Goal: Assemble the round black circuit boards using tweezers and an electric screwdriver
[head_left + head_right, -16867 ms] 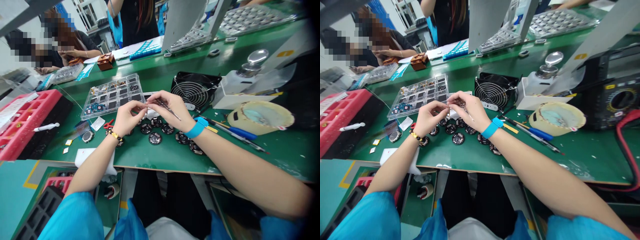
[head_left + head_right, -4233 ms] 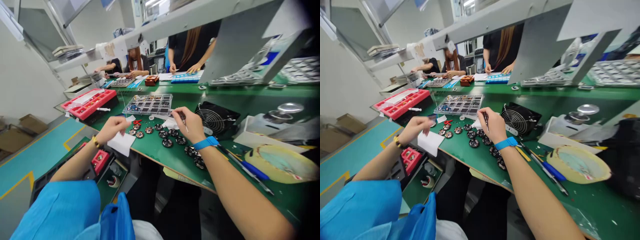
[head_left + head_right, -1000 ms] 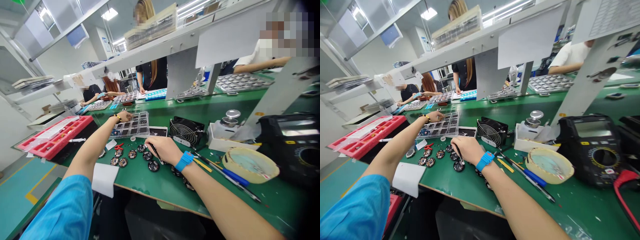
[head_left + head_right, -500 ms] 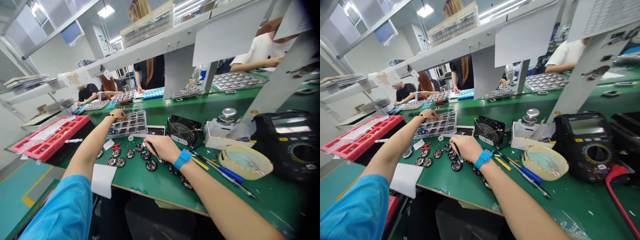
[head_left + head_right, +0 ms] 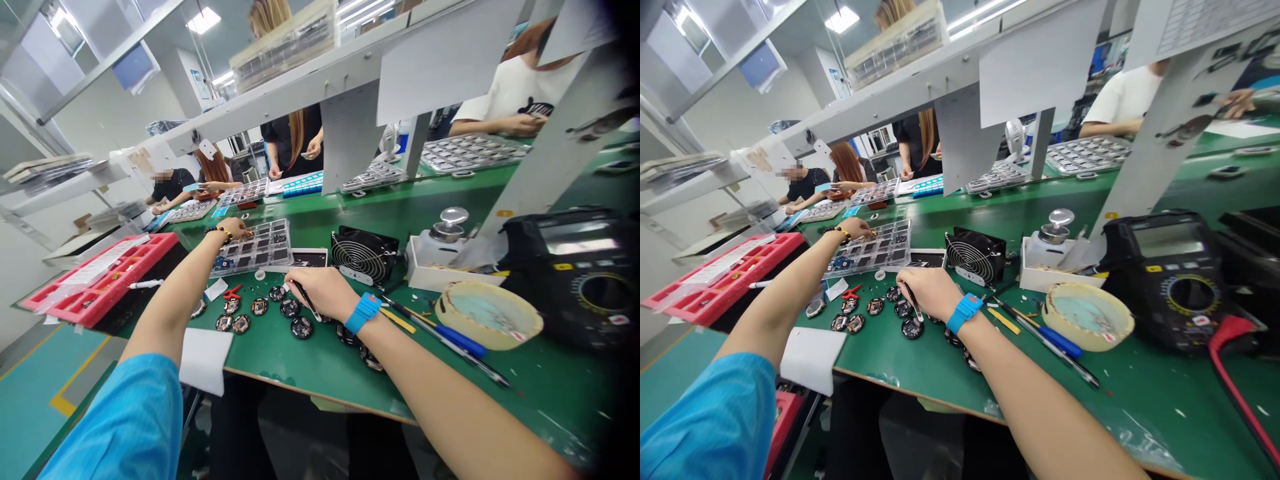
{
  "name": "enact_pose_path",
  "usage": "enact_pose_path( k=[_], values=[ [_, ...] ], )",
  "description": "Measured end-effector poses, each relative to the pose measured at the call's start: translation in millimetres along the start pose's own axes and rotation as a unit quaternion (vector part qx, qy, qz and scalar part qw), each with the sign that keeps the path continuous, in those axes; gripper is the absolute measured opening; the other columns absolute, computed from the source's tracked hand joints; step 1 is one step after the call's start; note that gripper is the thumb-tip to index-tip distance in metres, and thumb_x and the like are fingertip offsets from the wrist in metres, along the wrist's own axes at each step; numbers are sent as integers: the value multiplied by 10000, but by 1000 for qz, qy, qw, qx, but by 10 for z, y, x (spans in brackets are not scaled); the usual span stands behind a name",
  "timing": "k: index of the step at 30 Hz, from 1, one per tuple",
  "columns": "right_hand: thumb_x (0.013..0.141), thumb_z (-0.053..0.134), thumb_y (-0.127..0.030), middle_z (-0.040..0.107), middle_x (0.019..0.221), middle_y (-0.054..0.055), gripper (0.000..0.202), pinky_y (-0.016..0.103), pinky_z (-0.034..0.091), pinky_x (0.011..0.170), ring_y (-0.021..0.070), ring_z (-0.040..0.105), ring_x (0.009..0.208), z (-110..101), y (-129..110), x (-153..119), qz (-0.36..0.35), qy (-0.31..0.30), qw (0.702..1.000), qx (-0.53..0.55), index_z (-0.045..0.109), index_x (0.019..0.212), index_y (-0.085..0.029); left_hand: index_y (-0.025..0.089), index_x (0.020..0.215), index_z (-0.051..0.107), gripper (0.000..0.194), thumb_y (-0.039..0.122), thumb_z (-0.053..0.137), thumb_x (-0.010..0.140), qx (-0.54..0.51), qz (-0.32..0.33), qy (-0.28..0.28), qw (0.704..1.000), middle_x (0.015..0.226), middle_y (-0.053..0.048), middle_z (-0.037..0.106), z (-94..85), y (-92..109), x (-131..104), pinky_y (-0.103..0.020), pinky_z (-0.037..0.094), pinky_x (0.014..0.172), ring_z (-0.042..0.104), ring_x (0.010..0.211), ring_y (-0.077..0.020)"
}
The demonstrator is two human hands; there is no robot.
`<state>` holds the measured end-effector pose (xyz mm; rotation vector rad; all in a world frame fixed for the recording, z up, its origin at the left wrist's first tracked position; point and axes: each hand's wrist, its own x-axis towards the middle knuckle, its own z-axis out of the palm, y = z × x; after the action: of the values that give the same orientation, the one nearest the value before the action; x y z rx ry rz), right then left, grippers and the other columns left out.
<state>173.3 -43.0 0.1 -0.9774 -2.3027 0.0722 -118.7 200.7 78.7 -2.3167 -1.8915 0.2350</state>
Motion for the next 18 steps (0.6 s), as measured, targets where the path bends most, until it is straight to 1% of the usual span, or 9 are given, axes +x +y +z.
enact_pose_path(
  k=[3, 6, 8, 10, 12, 14, 16, 18],
  values=[
    [1040, 526, -176, 771, 903, 27, 193, 284, 295, 608, 154, 651, 739, 27, 16, -2, -7, 15, 1000, -10, 706, 973, -194, 151, 1166, 703, 340, 443, 659, 996, 7, 3, -17, 1000, 1187, -80, 714, 7, 0, -22, -435, 589, 949, 694, 1070, -250],
    [1048, 529, -194, 778, 938, 31, 197, 281, 313, 614, 143, 655, 735, 68, 44, -10, -12, 15, 1000, -3, 711, 973, -200, 172, 1226, 680, 335, 418, 663, 1000, 7, 11, -16, 1000, 1260, -92, 685, -8, -7, -50, -439, 601, 952, 687, 1111, -256],
    [1048, 530, -193, 778, 929, 32, 197, 280, 318, 614, 142, 655, 729, 79, 52, -12, -12, 16, 1000, -2, 712, 972, -200, 169, 1225, 685, 335, 419, 655, 1004, 4, 23, -5, 1000, 1258, -101, 694, -31, -19, -70, -456, 592, 973, 688, 1123, -253],
    [1049, 526, -195, 779, 929, 33, 201, 282, 317, 614, 145, 660, 735, 77, 47, -9, -14, 19, 1000, -6, 714, 976, -200, 169, 1194, 725, 308, 395, 633, 1005, 0, 37, 9, 999, 1221, -100, 733, -53, -35, -95, -431, 571, 1005, 697, 1130, -257],
    [1047, 529, -201, 781, 928, 32, 197, 289, 312, 617, 156, 670, 754, 67, 36, -3, -13, 23, 1000, -14, 714, 980, -201, 193, 1188, 765, 310, 353, 661, 944, -3, 52, 19, 998, 1189, -83, 772, -64, -48, -124, -348, 555, 1005, 711, 1132, -257],
    [1043, 535, -203, 782, 909, 28, 192, 294, 305, 619, 165, 676, 764, 59, 26, 2, -9, 22, 1000, -19, 714, 972, -202, 234, 1203, 782, 398, 316, 725, 818, -5, 66, 24, 998, 1189, -48, 792, -55, -47, -153, -275, 549, 972, 720, 1131, -255],
    [1042, 540, -205, 785, 911, 28, 188, 296, 302, 622, 168, 679, 771, 60, 23, 3, -6, 19, 1000, -20, 716, 975, -202, 260, 1190, 793, 479, 297, 765, 713, -5, 75, 30, 997, 1200, -28, 795, -28, -28, -174, -263, 551, 958, 720, 1133, -262],
    [1041, 546, -211, 788, 926, 28, 185, 297, 300, 622, 172, 685, 781, 70, 29, 1, -7, 15, 1000, -23, 722, 987, -200, 260, 1125, 817, 440, 291, 762, 690, -6, 74, 40, 996, 1188, -34, 798, 4, 0, -178, -276, 550, 961, 716, 1131, -274]
  ],
)
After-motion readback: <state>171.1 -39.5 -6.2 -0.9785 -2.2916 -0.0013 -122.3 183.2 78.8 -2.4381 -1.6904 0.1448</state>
